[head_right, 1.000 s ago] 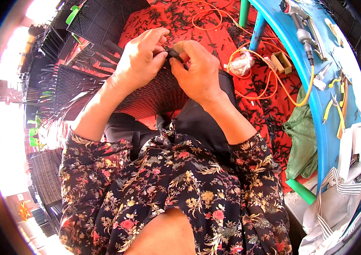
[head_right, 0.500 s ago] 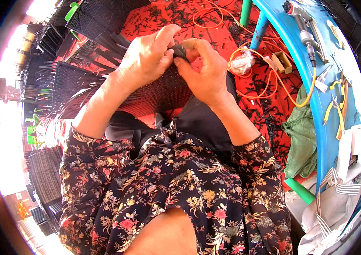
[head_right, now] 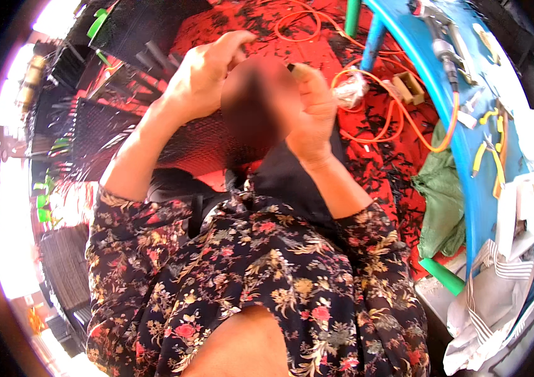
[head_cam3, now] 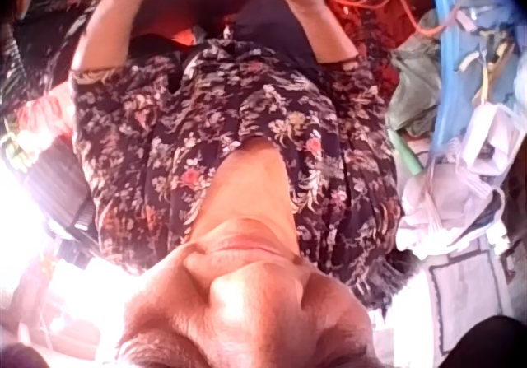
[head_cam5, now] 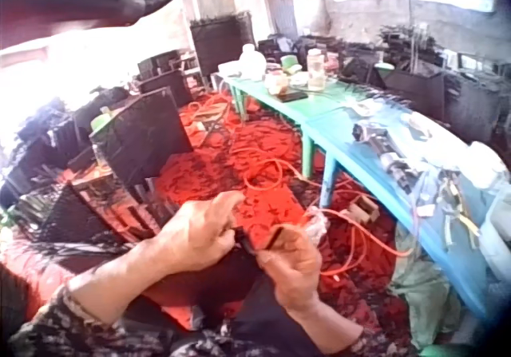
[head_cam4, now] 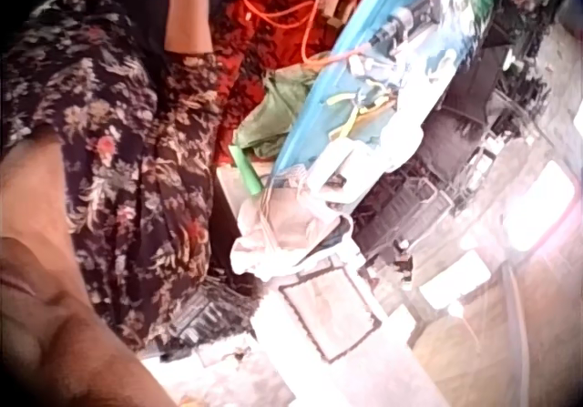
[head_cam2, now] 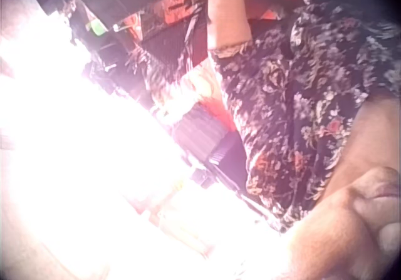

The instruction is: The person sits on the floor and uses a knife to trim excess black plastic strands from the edge of a wicker chair. They repeatedly cut the strands and pull them away to clean the chair's perimeter.

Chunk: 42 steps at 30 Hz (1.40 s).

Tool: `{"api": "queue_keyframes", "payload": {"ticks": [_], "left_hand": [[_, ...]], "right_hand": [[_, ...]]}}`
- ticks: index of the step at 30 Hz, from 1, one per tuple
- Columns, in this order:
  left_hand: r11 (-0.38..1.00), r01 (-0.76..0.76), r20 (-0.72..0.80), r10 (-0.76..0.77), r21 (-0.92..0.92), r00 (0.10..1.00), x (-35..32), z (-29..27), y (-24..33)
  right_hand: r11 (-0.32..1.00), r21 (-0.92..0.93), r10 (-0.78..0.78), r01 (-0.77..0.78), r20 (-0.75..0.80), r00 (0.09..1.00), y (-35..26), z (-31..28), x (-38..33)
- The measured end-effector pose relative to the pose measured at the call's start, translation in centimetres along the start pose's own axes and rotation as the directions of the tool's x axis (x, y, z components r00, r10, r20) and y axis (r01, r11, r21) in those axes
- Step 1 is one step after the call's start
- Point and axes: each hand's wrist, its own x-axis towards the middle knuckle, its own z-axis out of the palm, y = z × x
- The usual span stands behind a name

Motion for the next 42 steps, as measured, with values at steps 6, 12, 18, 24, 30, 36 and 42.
{"api": "queue_keyframes", "payload": {"ticks": [6,12,18,24,30,36,42], "left_hand": [[0.966,0.232,0.052,-0.228,-0.117,0.972,-1.0,-0.3,0.7],[0.975,0.211,0.027,-0.209,-0.072,0.977,-0.8,-0.6,0.8],[0.97,0.206,0.036,-0.203,-0.128,0.978,-0.5,-0.7,1.3],[0.971,0.213,0.069,-0.206,-0.106,0.976,-0.6,-1.1,1.8],[0.968,0.227,0.074,-0.22,-0.104,0.973,-1.1,-1.2,1.9],[0.992,0.119,0.016,-0.118,-0.036,0.993,-1.7,-1.9,2.7],[0.986,0.148,0.022,-0.147,-0.073,0.989,-1.7,-1.7,2.4]], "right_hand": [[0.835,-0.432,-0.249,0.341,0.256,0.934,-0.8,0.1,0.4],[0.6,-0.73,-0.182,0.328,0.275,0.944,-6.7,-4.5,2.0],[0.581,-0.803,-0.335,0.132,-0.088,0.938,-11.8,-18.6,3.7],[0.37,-0.897,-0.41,-0.243,-0.393,0.823,-17.6,-31.4,7.1],[-0.237,-0.871,-0.305,-0.43,-0.354,0.884,-17.3,-32.6,9.3],[-0.552,-0.699,-0.002,-0.455,-0.545,0.838,-17.3,-29.1,12.2],[0.123,-0.695,0.042,-0.709,-0.71,0.703,-17.7,-35.2,12.6]]}}
